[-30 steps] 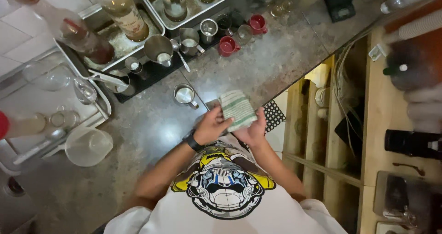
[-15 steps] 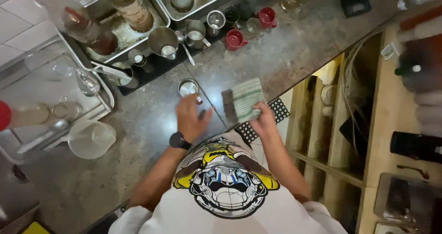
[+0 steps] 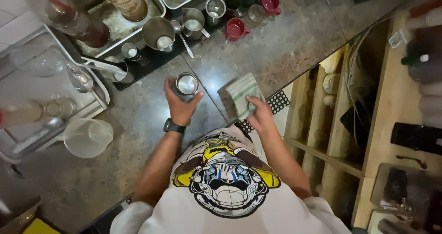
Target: Wiping down a coffee shop counter and cleaning metal milk jugs with a cloth.
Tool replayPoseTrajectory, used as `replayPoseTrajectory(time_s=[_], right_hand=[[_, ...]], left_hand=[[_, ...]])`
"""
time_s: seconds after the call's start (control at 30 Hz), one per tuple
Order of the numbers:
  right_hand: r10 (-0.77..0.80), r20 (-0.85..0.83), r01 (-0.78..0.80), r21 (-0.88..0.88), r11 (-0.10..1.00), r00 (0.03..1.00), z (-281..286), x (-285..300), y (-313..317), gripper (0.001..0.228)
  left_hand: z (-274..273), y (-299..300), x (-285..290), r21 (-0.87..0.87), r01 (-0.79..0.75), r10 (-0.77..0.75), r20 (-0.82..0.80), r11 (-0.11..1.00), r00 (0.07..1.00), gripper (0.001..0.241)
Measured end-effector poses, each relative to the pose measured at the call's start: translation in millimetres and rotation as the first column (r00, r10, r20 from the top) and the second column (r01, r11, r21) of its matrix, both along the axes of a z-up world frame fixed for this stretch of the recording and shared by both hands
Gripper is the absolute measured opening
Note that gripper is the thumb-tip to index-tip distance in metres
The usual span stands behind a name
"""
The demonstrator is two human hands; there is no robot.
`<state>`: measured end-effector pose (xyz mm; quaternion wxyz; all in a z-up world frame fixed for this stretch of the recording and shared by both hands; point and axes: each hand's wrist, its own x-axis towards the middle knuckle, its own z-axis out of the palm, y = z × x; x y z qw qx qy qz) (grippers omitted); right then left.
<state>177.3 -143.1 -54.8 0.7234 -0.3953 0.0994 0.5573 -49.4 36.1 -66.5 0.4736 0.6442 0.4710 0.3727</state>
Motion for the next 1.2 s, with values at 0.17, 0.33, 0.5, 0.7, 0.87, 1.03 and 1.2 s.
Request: replayPoseTrajectory(time_s=[0.17, 0.33, 0.5, 0.7, 0.87, 1.03, 1.2], right_hand=[[0.12, 0.415, 0.183, -0.619, 0.764, 0.902, 38.0, -24.3, 52.1, 0.087], [0.104, 0.46, 0.096, -0.392, 0.915, 0.882, 29.5, -14.8, 40.6, 0.06], [0.286, 0.545, 0.049, -0.519, 0.853, 0.788, 19.3, -10.3, 38.4, 0.089], [0.017, 0.959, -0.284, -0.1, 0.954, -0.282, 82.5, -39.6, 45.5, 0.055], [-0.007, 0.996, -0.314, -0.021, 0.949, -0.087, 124.8, -44.2, 52.9, 0.051], [0.147, 0.926, -0.294, -0.257, 0.921, -0.348, 120.6, -56.4, 21.0, 0.067], [-0.059, 0.984, -0.271, 0.011, 0.963, -0.169, 101.9, -35.4, 16.6, 0.054]], left_hand=[[-14.1, 2.6, 15.3, -0.069, -0.111, 0.106, -0.066, 0.991, 0.992, 0.108], [-7.3, 12.5, 16.1, -0.134, -0.052, 0.042, -0.082, 0.99, 0.996, 0.09], [27.1, 4.3, 14.4, -0.175, -0.002, -0.017, -0.102, 0.985, 0.995, 0.092], [27.7, -27.0, 12.0, -0.22, 0.36, -0.226, 0.467, 0.907, 0.855, 0.068], [58.4, -49.7, 17.0, -0.315, 0.402, -0.162, 0.578, 0.86, 0.8, 0.074], [49.7, -54.1, 13.0, -0.318, 0.365, -0.129, 0.575, 0.875, 0.808, 0.064], [66.7, -77.1, 17.4, -0.27, 0.471, -0.272, 0.543, 0.84, 0.794, 0.067]])
